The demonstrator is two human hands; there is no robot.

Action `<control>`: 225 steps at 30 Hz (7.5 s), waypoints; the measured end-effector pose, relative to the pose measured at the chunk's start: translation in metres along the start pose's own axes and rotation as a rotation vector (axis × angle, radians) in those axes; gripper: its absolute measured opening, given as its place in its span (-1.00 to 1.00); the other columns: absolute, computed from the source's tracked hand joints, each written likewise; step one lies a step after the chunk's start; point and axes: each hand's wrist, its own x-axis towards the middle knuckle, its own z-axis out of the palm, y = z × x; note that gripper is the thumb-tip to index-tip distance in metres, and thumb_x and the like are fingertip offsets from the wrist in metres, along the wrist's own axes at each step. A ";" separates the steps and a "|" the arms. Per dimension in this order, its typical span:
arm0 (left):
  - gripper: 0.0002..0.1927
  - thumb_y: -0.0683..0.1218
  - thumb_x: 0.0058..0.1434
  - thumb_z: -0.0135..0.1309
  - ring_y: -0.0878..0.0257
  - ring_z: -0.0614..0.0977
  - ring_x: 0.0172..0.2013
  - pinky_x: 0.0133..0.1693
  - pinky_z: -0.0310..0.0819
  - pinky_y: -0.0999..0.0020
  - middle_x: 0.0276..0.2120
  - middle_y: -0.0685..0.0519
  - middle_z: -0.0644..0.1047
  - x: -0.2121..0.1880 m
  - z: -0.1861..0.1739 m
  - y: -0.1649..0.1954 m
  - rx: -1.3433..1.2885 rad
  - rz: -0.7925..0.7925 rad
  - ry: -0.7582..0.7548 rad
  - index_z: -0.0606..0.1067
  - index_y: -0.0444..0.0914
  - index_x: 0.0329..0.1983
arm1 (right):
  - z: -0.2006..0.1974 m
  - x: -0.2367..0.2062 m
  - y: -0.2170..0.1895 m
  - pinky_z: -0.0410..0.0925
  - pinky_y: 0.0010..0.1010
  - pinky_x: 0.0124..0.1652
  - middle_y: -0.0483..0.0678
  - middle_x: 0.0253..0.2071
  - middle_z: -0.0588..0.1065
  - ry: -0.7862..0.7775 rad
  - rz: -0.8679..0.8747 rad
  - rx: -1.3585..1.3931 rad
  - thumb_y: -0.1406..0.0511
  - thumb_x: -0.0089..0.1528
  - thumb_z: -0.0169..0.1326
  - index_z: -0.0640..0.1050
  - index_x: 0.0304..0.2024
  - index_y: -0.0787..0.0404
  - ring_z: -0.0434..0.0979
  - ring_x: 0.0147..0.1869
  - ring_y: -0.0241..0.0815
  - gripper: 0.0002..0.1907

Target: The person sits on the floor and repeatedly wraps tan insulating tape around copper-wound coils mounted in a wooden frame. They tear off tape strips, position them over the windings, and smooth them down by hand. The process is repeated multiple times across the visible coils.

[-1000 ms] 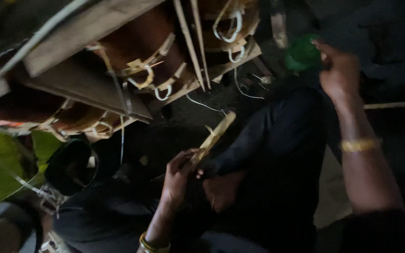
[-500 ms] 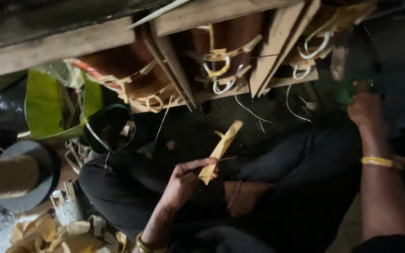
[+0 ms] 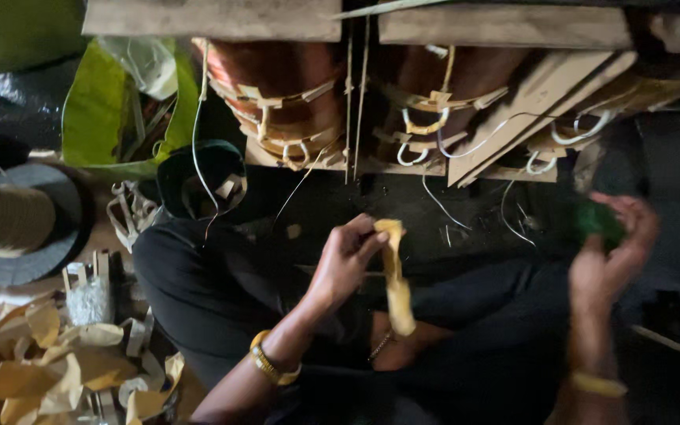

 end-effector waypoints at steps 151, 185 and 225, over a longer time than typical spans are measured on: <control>-0.67 -0.31 0.11 0.27 0.31 0.61 -0.35 -0.26 0.51 0.46 -0.33 0.00 0.62 0.143 0.085 -0.077 -0.865 -0.087 0.633 0.51 -0.38 -0.04 | 0.172 0.041 -0.048 0.46 -0.27 0.10 0.01 0.02 0.60 -0.617 -0.596 -0.117 0.50 0.21 0.18 0.61 0.03 0.21 0.60 0.09 -0.02 -0.68; -0.74 -0.16 0.24 0.16 -0.05 0.54 -0.15 -0.09 0.39 0.13 -0.18 -0.17 0.54 0.103 0.078 -0.090 0.234 0.194 0.639 0.61 -0.30 -0.01 | 0.188 0.038 -0.021 0.41 -0.13 -0.15 0.01 -0.32 0.53 -0.448 -0.428 0.005 0.52 0.16 0.18 0.51 -0.31 0.22 0.57 -0.18 0.08 -0.85; -0.37 0.31 0.38 -0.11 0.24 0.55 -0.54 -0.53 0.33 0.45 -0.55 0.03 0.54 0.108 0.041 -0.133 -0.910 -0.725 -0.067 0.58 -0.35 -0.23 | 0.180 0.043 -0.030 0.44 -0.22 -0.19 -0.02 -0.29 0.55 -0.510 -0.318 0.118 0.55 0.13 0.18 0.50 -0.30 0.25 0.61 -0.15 0.02 -0.82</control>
